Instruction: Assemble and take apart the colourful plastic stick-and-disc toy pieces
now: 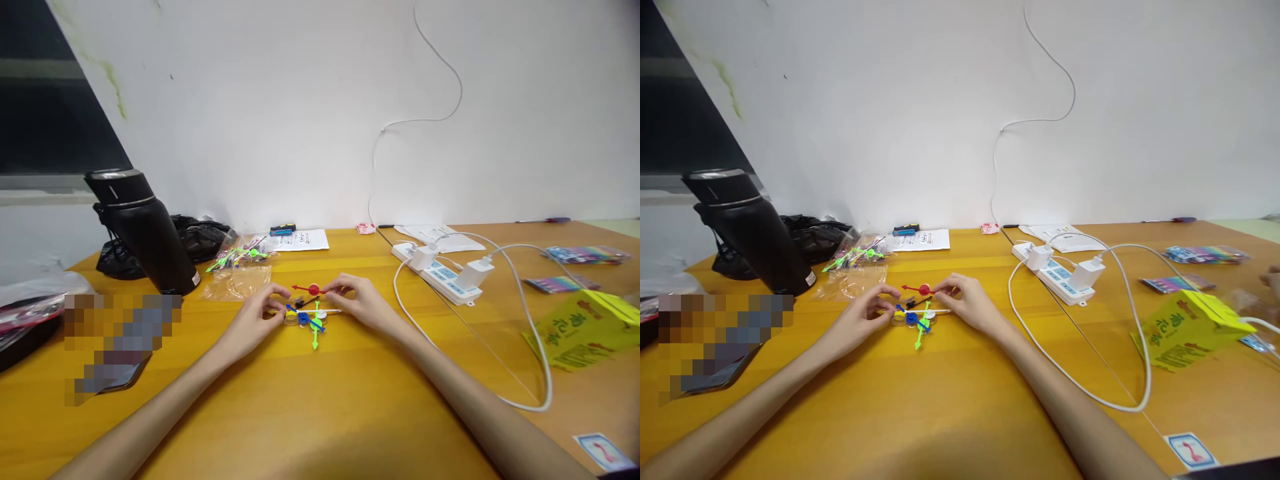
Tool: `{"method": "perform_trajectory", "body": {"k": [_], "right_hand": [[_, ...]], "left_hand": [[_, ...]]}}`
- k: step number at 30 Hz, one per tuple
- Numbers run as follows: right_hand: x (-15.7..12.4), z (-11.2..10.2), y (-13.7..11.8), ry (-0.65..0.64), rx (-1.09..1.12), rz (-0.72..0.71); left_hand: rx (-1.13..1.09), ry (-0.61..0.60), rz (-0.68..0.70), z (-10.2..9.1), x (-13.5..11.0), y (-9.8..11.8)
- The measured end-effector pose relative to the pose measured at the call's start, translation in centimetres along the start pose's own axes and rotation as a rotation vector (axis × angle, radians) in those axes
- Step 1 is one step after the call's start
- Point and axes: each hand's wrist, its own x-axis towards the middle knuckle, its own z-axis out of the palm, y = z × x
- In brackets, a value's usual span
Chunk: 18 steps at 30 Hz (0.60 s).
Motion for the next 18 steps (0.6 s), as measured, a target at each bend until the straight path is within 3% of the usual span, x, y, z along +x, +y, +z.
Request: {"method": "perform_trajectory", "body": {"k": [9, 15, 18], "right_hand": [[-0.1, 0.1, -0.6, 0.011, -0.004, 0.007], [-0.1, 0.3, -1.6, 0.002, 0.031, 0.000], [-0.2, 0.4, -2.5, 0.012, 0.060, -0.008]], "left_hand": [[-0.001, -0.011, -0.012, 0.3, 0.0, -0.2], [0.095, 0.125, 0.076, 0.2, -0.2, 1.6], [0.042, 0.152, 0.092, 0.4, -0.3, 2.3]]}}
